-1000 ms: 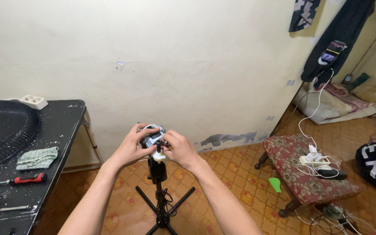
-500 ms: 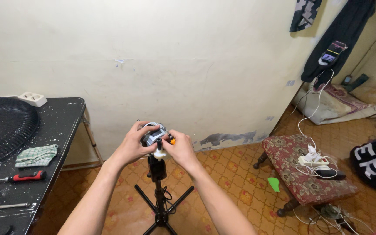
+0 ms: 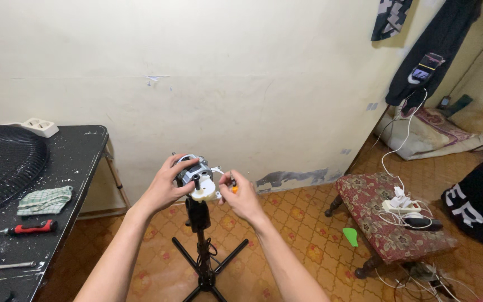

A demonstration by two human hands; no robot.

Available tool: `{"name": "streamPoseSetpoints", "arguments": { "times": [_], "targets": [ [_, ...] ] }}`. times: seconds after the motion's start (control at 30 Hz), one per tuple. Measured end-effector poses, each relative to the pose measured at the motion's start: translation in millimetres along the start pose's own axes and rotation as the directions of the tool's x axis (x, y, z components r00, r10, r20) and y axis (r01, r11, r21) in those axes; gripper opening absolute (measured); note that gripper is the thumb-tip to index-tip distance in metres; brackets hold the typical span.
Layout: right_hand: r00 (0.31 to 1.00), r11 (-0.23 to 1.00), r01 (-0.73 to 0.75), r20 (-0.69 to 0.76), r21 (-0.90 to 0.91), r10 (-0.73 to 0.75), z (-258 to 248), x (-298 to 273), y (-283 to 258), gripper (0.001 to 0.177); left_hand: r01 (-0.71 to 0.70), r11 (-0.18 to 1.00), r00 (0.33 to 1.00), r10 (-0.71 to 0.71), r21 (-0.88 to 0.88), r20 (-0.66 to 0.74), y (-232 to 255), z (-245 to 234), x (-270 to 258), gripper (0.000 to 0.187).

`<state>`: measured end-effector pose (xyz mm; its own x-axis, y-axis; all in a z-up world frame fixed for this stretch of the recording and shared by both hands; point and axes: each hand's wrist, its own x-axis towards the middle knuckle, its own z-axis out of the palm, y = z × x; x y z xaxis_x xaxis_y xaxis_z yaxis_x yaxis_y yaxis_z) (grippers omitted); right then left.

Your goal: The person disassembles a fan motor mounted on a stand, removes a white plastic component, and uses a screwdriver to loosen and remove screws from the motor housing. The person places removed screws on a nearby table and continues adjusting the motor assembly.

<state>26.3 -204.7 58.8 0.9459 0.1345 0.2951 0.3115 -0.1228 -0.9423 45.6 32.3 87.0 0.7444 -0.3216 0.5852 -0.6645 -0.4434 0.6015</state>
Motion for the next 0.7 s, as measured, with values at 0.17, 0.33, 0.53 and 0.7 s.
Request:
{"name": "streamPoseSetpoints", "arguments": {
  "times": [0.17, 0.33, 0.53, 0.7],
  "targets": [
    [0.990, 0.956, 0.138, -0.050, 0.259, -0.130, 22.9, -11.2, 33.1, 0.007, 0.001, 1.000, 0.999, 0.000, 0.011, -0.050, 3.2, 7.7, -5.1, 0.060],
    [0.990, 0.963, 0.109, -0.116, 0.246, -0.082, 27.1, -16.8, 46.1, 0.006, 0.005, 1.000, 1.000, -0.005, -0.009, -0.016, 5.9, 6.4, -12.8, 0.062],
    [0.985, 0.982, 0.120, -0.143, 0.145, -0.099, 32.6, -34.8, 47.7, 0.006, 0.022, 0.999, 0.998, -0.019, -0.050, 0.056, 10.5, 6.9, -17.8, 0.066],
    [0.985, 0.977, 0.085, -0.162, 0.194, -0.053, 36.3, -41.2, 46.1, 0.008, 0.102, 0.988, 0.992, -0.092, -0.116, 0.084, 10.0, 8.2, -21.6, 0.086]
  ]
}}
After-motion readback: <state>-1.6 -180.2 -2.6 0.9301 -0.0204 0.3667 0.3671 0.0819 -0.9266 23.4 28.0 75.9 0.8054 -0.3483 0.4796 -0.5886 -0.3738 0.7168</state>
